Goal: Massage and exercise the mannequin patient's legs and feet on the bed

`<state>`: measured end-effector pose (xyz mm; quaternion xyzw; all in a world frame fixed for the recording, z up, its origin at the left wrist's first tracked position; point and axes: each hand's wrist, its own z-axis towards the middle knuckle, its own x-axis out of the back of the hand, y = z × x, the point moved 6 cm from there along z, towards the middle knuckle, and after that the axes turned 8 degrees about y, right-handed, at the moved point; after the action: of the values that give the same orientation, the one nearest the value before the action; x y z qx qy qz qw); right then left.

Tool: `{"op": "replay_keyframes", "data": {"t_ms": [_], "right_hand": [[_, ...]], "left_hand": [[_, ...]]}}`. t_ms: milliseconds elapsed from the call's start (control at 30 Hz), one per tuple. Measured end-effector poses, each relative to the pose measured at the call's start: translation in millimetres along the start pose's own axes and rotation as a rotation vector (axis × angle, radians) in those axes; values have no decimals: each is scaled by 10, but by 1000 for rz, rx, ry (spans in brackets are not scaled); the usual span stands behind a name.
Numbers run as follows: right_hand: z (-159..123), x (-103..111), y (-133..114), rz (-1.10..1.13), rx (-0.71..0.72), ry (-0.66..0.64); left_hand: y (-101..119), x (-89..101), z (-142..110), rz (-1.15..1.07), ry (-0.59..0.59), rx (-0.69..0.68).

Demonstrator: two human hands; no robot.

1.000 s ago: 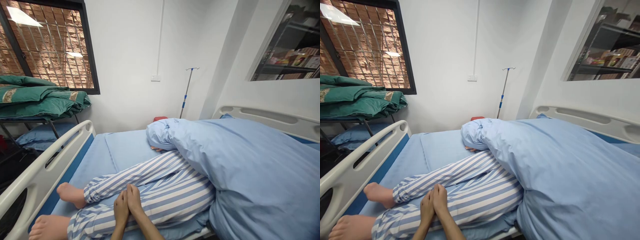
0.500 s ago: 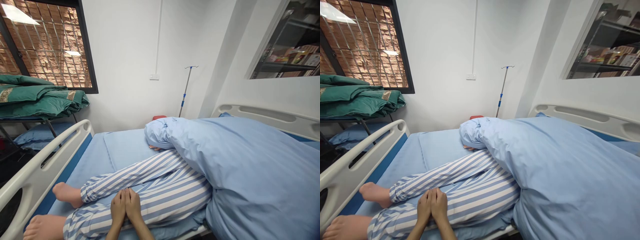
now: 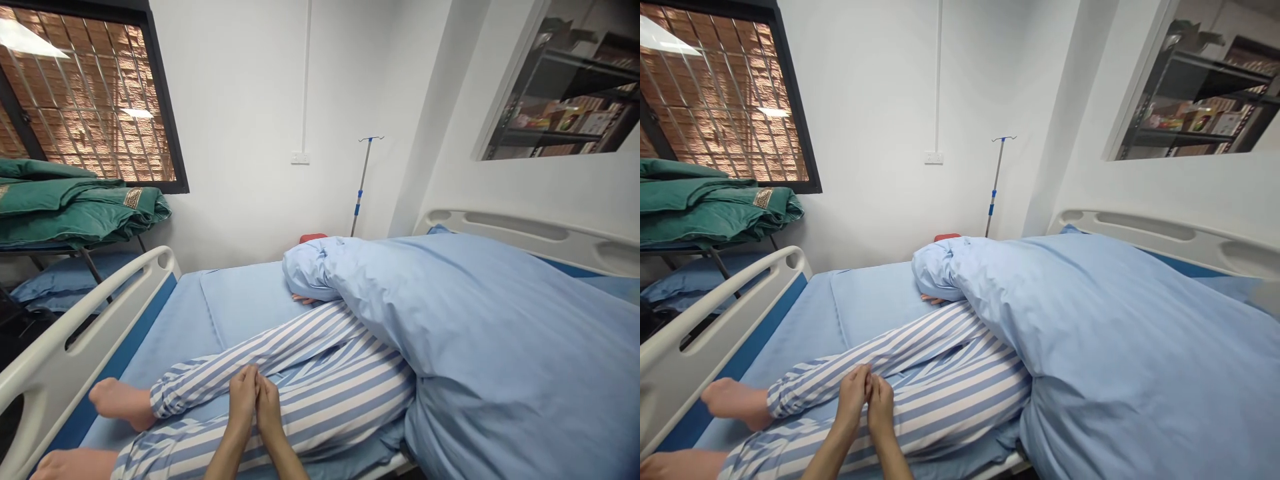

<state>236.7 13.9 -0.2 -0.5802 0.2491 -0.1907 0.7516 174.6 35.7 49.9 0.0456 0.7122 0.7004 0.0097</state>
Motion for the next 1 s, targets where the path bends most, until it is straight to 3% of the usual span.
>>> {"op": "replay_keyframes", "data": {"t_ms": [67,200,367,500,633,900,1000], "right_hand": [[-4,6,53,-67,5,36],[-14,10,74,-182,57,74],[-29,85,-104,-467,109,139],[-24,138,-399,-684,184,68],[-17,117,-608,-874,334,-79],[-66,280,-147,-941,187,17],[-63,303,-109,-854,159,26]], "left_hand": [[-87,37,-20,17,56,-21],[-382,128,-71,354,79,-207],[-522,129,-102,615,73,-381],[-513,137,-87,579,69,-311],[-532,107,-105,471,-18,-240],[-513,122,-107,510,43,-220],[-512,104,-83,510,37,-217]]}}
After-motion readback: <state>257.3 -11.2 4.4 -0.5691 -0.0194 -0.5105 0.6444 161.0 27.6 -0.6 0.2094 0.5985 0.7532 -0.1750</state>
